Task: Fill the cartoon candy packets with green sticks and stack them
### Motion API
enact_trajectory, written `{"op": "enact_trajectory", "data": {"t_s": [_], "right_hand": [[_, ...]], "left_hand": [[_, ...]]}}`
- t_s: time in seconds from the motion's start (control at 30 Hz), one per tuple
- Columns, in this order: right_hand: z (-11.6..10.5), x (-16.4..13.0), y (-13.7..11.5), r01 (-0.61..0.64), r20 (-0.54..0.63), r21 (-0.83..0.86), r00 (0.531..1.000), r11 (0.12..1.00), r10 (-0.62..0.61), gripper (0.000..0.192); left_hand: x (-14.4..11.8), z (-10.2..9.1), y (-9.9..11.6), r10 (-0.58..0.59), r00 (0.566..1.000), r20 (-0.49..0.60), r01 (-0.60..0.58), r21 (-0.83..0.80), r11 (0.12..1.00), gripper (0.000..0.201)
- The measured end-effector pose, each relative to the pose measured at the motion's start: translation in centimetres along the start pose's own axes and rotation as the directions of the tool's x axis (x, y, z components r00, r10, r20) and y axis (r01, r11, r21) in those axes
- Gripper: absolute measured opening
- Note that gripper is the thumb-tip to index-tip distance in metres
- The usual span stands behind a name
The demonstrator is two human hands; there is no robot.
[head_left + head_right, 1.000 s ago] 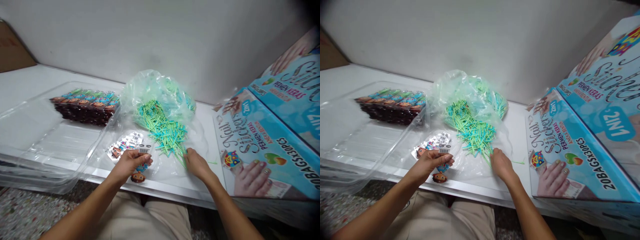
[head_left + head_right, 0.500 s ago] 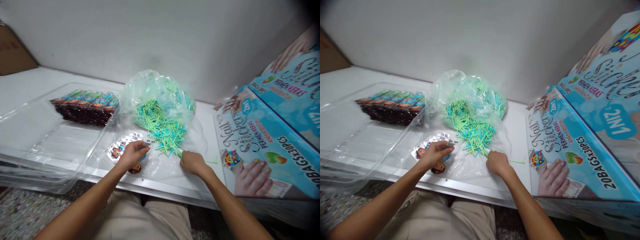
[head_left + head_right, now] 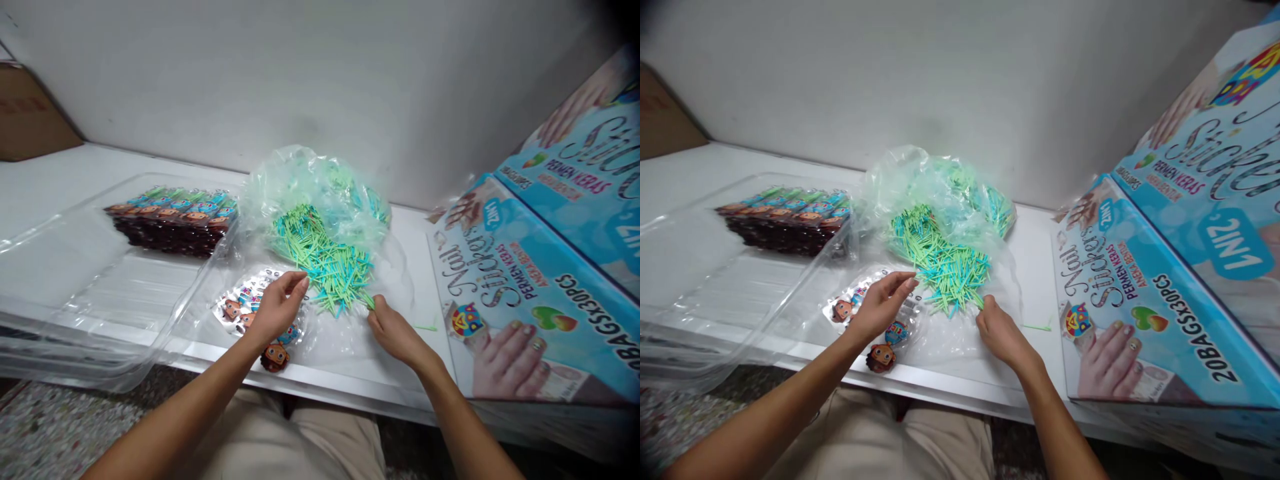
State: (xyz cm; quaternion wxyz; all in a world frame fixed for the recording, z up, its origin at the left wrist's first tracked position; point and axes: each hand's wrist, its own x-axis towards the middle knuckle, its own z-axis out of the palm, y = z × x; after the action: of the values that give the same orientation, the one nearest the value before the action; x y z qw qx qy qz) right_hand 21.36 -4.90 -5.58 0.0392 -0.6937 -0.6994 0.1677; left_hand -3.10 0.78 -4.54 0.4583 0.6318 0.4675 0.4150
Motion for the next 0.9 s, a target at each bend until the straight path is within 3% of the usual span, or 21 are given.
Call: {"op": "enact_trajectory", "data": {"t_s": [0.1, 0.23, 0.3, 0.33, 0.4, 0.47, 0.57, 0.73, 0.9], "right_hand": [[0.0, -0.7, -1.9, 0.205, -0.076, 0.100, 0.977, 0.974, -0.198, 0.011], [-0.6, -1.0, -4.4, 0.396, -0.107, 0.130, 0.917, 0.909, -0.384, 0.018], [-0.9, -0.6, -4.2, 0.338, -0.076, 0.186, 0.941, 0.923, -0.330, 0.021], [-1.0, -0.4, -3.7, 0.245, -0.048, 0.194, 0.970, 0.950, -0.240, 0.022], [-0.7, 0.2, -2.2, -0.011, -0.004, 0.142, 1.000, 0.990, 0.011, 0.023], [-0.1, 0.7, -0.9, -0.159, 0.007, 0.067, 0.987, 0.985, 0.159, 0.025], [1.3, 1.5, -0.8, -0.161, 0.026, 0.049, 0.987, 0.986, 0.160, 0.029], [2.8, 2.5, -2.3, -0.106, 0.059, 0.065, 0.993, 0.992, 0.102, 0.028], [2.7, 2.9, -2.0, -0.110, 0.057, 0.103, 0.993, 0.989, 0.104, 0.028]], "left_hand": [[0.3, 1.9, 1.5, 0.010, 0.998, 0.069, -0.003, -0.101, 0.995, 0.048], [0.1, 4.5, 4.0, 0.151, 0.955, 0.256, -0.139, -0.065, 0.988, 0.047], [0.0, 5.2, 4.9, 0.209, 0.923, 0.324, -0.196, -0.072, 0.978, 0.045], [0.0, 5.3, 5.0, 0.212, 0.923, 0.322, -0.194, -0.087, 0.977, 0.046], [0.2, 5.2, 4.8, 0.159, 0.953, 0.259, -0.126, -0.139, 0.982, 0.049], [0.5, 4.7, 4.1, 0.041, 0.984, 0.175, -0.005, -0.203, 0.979, 0.056], [0.5, 4.1, 3.0, -0.086, 0.990, 0.109, 0.112, -0.264, 0.958, 0.061], [-0.3, 3.4, 2.2, -0.125, 0.985, 0.117, 0.154, -0.295, 0.943, 0.061], [-0.7, 2.8, 1.6, -0.152, 0.985, 0.078, 0.169, -0.338, 0.926, 0.058]]}}
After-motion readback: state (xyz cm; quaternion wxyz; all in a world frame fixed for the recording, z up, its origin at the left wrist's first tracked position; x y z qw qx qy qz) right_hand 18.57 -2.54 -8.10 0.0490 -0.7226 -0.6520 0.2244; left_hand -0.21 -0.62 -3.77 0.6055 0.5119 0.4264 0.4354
